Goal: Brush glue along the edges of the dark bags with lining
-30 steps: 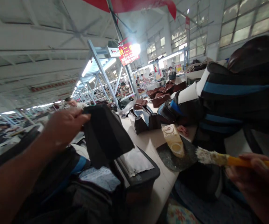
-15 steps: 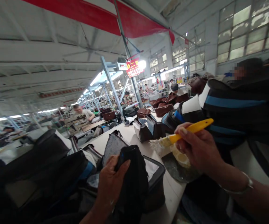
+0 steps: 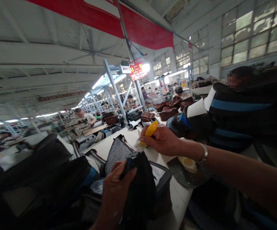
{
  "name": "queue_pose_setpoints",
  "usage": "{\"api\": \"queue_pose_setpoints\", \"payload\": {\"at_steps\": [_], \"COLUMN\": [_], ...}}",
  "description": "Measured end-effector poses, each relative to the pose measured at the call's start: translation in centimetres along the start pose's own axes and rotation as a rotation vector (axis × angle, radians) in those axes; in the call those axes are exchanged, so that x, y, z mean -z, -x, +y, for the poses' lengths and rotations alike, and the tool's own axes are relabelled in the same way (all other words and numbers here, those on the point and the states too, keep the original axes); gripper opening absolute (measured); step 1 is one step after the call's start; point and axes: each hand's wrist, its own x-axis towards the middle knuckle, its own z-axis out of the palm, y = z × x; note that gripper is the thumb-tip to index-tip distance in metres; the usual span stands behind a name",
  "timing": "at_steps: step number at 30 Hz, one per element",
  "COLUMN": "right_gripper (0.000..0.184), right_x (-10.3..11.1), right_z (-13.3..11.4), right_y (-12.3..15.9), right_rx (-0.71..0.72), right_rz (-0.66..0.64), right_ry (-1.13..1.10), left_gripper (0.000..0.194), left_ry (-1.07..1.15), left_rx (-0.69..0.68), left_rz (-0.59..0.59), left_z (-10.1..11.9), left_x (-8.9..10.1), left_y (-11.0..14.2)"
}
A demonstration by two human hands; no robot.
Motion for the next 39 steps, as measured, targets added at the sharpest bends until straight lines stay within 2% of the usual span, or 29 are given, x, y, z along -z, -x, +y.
{"api": "queue_pose_setpoints", "payload": {"at_steps": [2, 4, 7, 10, 12, 14, 16, 19, 21, 23, 25, 28, 29, 31, 33, 35, 37, 39], "right_gripper": [0.023, 0.023, 0.023, 0.021, 0.02, 0.022, 0.024, 0.022, 0.02, 0.021, 0.022, 0.02, 0.02, 0.021, 0.02, 0.021, 0.023, 0.023], "right_x": [0.7, 0.9, 0.8, 1.0, 1.3, 1.5, 1.6, 1.8, 1.9, 1.8, 1.5, 1.4, 1.7, 2.5, 3.4, 3.8, 3.6, 3.1], "right_z": [-0.3, -0.8, -1.0, 0.1, 1.0, 1.8, 2.4, 2.2, 1.2, 0.1, -0.6, -0.2, 0.1, 0.3, -0.3, -1.5, -2.4, -2.8], "right_y": [0.2, 0.4, 1.0, 1.8, 2.5, 3.1, 3.4, 3.2, 2.9, 2.6, 2.4, 2.2, 2.1, 1.9, 1.5, 1.2, 0.9, 0.7], "right_rx": [0.005, 0.024, 0.042, 0.001, -0.055, -0.101, -0.123, -0.129, -0.113, -0.072, -0.008, 0.047, 0.042, 0.006, -0.016, -0.02, -0.014, -0.002], "right_rz": [0.041, 0.08, 0.009, -0.012, 0.069, 0.136, 0.131, 0.105, 0.159, 0.179, 0.128, 0.071, 0.082, 0.14, 0.202, 0.211, 0.133, -0.022], "right_ry": [0.088, 0.033, -0.089, 0.001, 0.019, -0.06, -0.118, 0.003, 0.046, -0.015, -0.033, 0.148, 0.205, 0.235, 0.156, 0.04, -0.022, 0.031], "left_gripper": [0.021, 0.023, 0.027, 0.029, 0.031, 0.033, 0.035, 0.035, 0.033, 0.029, 0.026, 0.024, 0.024, 0.022, 0.017, 0.014, 0.015, 0.016], "left_ry": [-0.009, 0.018, 0.068, 0.052, 0.03, 0.013, -0.016, -0.137, -0.221, -0.269, -0.293, -0.341, -0.37, -0.441, -0.556, -0.722, -0.904, -1.034], "left_rx": [0.003, 0.031, 0.07, 0.065, 0.055, 0.058, 0.052, -0.006, -0.046, -0.079, -0.105, -0.127, -0.154, -0.302, -0.54, -0.768, -0.906, -0.961], "left_rz": [-0.007, -0.018, -0.007, 0.027, 0.034, 0.032, 0.011, 0.021, 0.076, 0.117, 0.146, 0.166, 0.17, 0.177, 0.184, 0.183, 0.163, 0.146], "left_z": [-0.2, -0.4, -0.5, -0.4, -0.2, -0.1, 0.0, 0.1, 0.4, 0.7, 1.0, 1.0, 0.9, 0.6, 0.3, 0.2, 0.3, 0.6], "left_x": [0.1, -0.1, -0.5, -0.7, -0.8, -0.9, -0.9, -1.2, -1.7, -2.3, -2.9, -3.3, -3.3, -3.2, -3.0, -2.9, -2.8, -2.9], "left_y": [0.0, 0.0, 0.1, 0.0, 0.0, 0.0, 0.0, 0.0, 0.0, -0.2, -0.3, -0.4, -0.4, -0.3, -0.2, -0.1, 0.0, 0.1]}}
